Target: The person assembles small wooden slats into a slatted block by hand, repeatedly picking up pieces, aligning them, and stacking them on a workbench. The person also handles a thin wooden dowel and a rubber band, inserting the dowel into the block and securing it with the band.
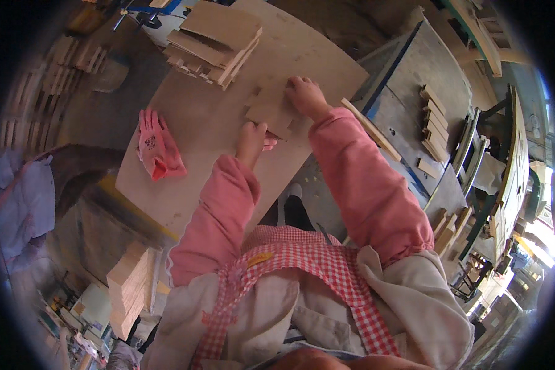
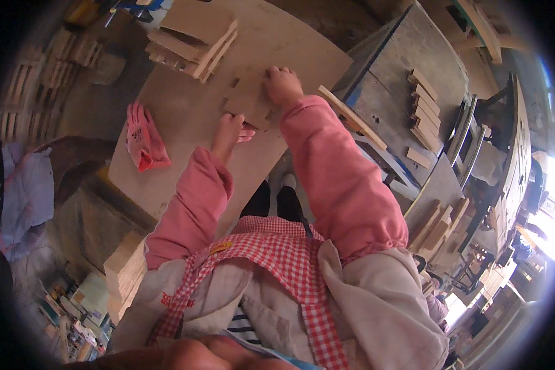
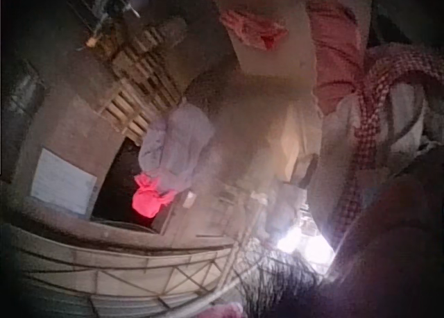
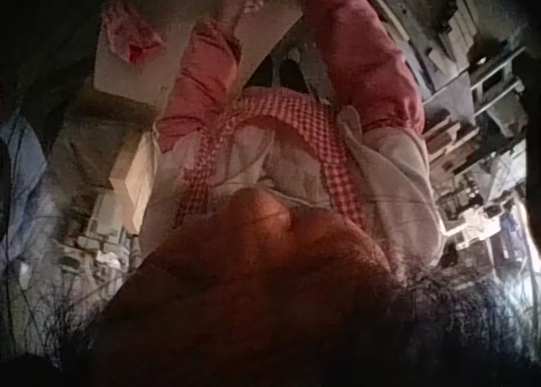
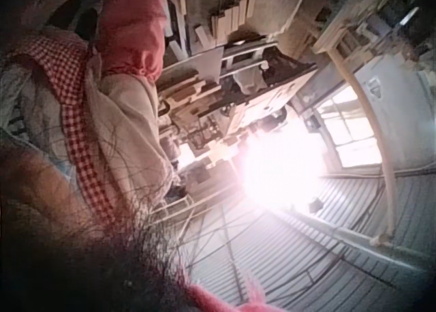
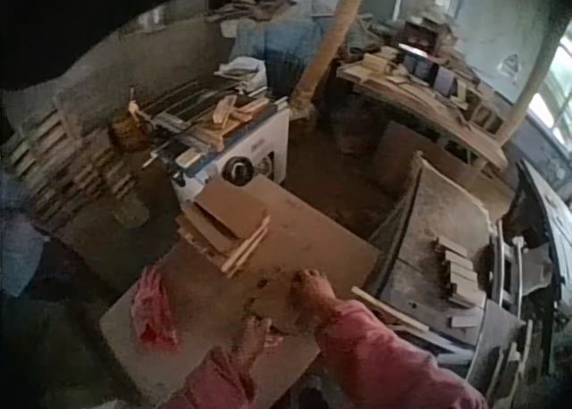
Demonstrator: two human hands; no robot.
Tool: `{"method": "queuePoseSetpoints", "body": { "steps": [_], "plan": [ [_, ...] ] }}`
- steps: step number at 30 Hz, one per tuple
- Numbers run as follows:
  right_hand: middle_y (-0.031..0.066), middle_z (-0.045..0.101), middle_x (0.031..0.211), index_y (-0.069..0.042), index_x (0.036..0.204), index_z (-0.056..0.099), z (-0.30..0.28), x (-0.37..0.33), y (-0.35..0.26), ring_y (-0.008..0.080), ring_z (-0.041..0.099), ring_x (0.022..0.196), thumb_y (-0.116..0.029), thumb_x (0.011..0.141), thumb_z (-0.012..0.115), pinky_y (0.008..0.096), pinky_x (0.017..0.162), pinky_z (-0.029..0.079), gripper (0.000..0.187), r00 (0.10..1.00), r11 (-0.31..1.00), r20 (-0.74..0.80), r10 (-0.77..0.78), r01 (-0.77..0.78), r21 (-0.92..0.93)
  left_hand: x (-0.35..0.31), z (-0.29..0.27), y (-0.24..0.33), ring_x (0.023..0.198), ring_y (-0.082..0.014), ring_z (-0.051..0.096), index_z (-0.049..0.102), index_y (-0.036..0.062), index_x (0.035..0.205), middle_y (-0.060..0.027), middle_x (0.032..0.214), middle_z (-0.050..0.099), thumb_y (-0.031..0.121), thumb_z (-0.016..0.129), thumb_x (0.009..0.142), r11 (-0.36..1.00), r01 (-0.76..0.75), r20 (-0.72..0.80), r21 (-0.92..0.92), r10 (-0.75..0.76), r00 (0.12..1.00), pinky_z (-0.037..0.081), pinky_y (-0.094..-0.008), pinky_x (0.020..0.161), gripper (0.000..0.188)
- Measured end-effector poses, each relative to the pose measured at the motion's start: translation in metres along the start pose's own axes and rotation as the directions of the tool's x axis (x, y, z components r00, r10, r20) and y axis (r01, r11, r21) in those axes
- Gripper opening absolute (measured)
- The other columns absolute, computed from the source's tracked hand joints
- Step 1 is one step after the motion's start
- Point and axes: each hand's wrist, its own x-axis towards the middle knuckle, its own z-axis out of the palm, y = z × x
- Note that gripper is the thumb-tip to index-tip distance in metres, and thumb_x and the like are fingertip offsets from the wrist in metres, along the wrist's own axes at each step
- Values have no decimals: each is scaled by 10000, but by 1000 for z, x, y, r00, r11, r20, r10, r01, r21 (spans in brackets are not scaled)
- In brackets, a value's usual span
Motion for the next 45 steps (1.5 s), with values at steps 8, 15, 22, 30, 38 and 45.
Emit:
{"method": "queuePoseSetpoints", "body": {
  "steps": [8, 15, 22, 30, 38, 45],
  "plan": [
    [212, 571, 1186, -98, 1200, 578, -10, 6, -2, 393, 524, 1122, -316, 866, 533, 452, 973, 417, 402, 998, 998, 6, 59, -59, -4, 2, 11, -3, 728, -202, 652, 536, -29, 1041, -110, 944, 619, 189, 485, 926, 998, 63, -118, -15, -65, 991, 548, -313, 653, 252],
    [193, 604, 1140, -77, 1135, 600, -4, 5, -3, 386, 541, 1098, -288, 869, 521, 442, 957, 431, 348, 997, 998, -35, 66, -66, 5, -11, 11, -7, 935, -260, 620, 525, -28, 1058, -127, 1040, 576, 207, 491, 936, 962, -69, -165, -263, 25, 986, 514, -360, 835, 267],
    [199, 607, 1129, -66, 1133, 590, -9, -7, -18, 384, 563, 1057, -286, 877, 513, 438, 934, 447, 346, 980, 998, -189, 55, -60, -24, -12, -6, -1, 861, -232, 628, 443, -9, 1211, -117, 1000, 559, 184, 479, 936, 985, -13, -176, -174, -18, 984, 516, -320, 740, 338],
    [238, 652, 881, 17, 988, 587, -11, -111, -23, 419, 621, 856, -358, 890, 517, 463, 778, 494, 394, 966, 908, 81, 244, -257, 331, -3, -27, 18, 632, -146, 619, 546, 29, 1144, -51, 847, 587, 270, 548, 899, 959, -214, -290, 184, 261, 921, 492, -274, 568, 344],
    [242, 657, 885, 10, 967, 573, 39, -114, -21, 429, 628, 874, -398, 935, 429, 492, 777, 500, 434, 991, 992, 118, -56, 68, -108, 22, -21, 8, 530, -174, 615, 676, -6, 894, -90, 682, 640, 274, 562, 866, 730, -250, -288, 636, 525, 801, 475, -306, 523, 304],
    [245, 596, 983, 12, 1008, 548, 35, -115, -38, 433, 608, 883, -350, 968, 388, 508, 806, 483, 398, 946, 944, 138, 293, -309, 116, 22, -20, 8, 867, -410, 622, 662, -5, 989, -236, 900, 653, 281, 518, 874, 668, -196, -264, 718, 522, 811, 485, -453, 753, 341]
  ]
}}
